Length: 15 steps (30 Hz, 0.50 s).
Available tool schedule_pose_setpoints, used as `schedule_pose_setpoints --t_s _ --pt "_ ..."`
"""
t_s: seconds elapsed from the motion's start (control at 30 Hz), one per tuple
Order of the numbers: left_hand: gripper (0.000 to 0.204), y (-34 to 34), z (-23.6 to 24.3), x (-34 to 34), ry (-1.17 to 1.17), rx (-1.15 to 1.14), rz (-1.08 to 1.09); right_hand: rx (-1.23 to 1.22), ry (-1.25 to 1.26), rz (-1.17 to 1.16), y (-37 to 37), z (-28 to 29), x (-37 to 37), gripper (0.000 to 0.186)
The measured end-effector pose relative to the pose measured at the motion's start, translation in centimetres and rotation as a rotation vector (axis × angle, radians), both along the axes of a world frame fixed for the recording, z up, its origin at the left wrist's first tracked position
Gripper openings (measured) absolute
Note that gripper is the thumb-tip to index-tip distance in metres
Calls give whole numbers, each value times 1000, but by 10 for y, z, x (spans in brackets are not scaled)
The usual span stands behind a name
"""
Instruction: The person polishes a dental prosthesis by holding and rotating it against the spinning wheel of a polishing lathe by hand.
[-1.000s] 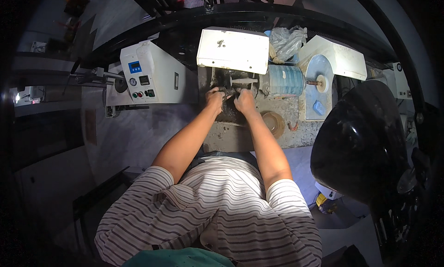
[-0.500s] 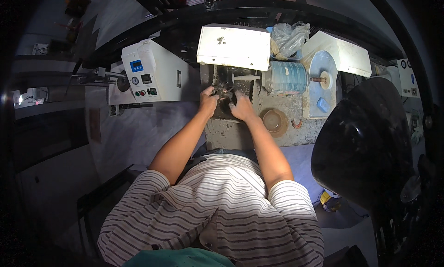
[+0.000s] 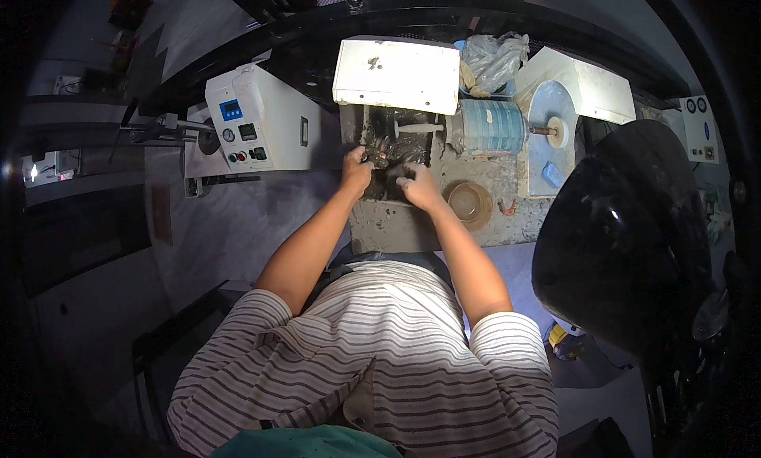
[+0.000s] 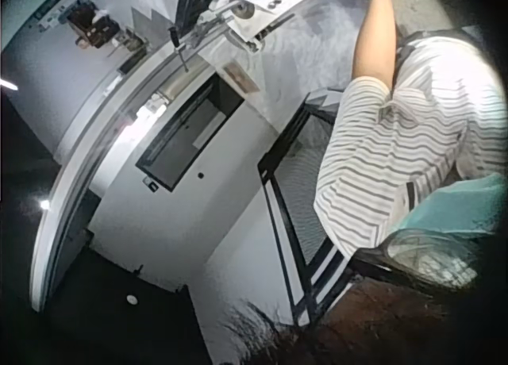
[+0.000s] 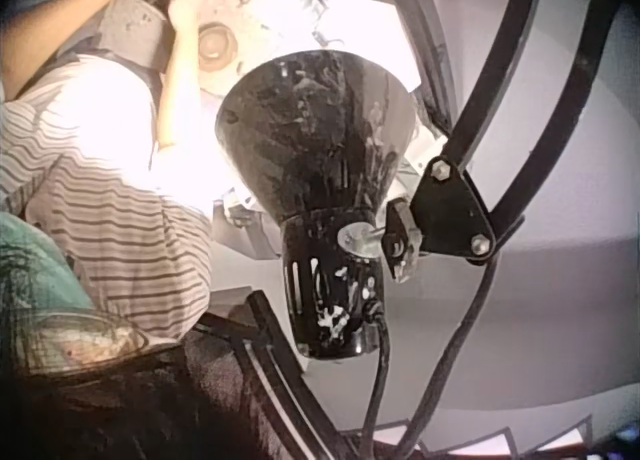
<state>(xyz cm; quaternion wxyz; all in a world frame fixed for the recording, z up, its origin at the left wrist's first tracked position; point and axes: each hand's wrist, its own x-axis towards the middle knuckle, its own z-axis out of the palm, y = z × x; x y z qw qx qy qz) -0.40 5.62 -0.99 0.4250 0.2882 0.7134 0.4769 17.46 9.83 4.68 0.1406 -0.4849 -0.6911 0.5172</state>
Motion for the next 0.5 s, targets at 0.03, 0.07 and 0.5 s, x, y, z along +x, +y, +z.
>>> schedule_pose_setpoints --t_s 0.03,0.07,0.5 --pt "32 -4 -17 -9 76 -28 21 112 52 -58 2 -2 -8 42" --pt "33 -9 -28 -15 146 -62 36 109 59 -42 4 10 -15 42" --pt "22 32 41 25 -26 -191 70 330 -210 57 37 1 -15 28"
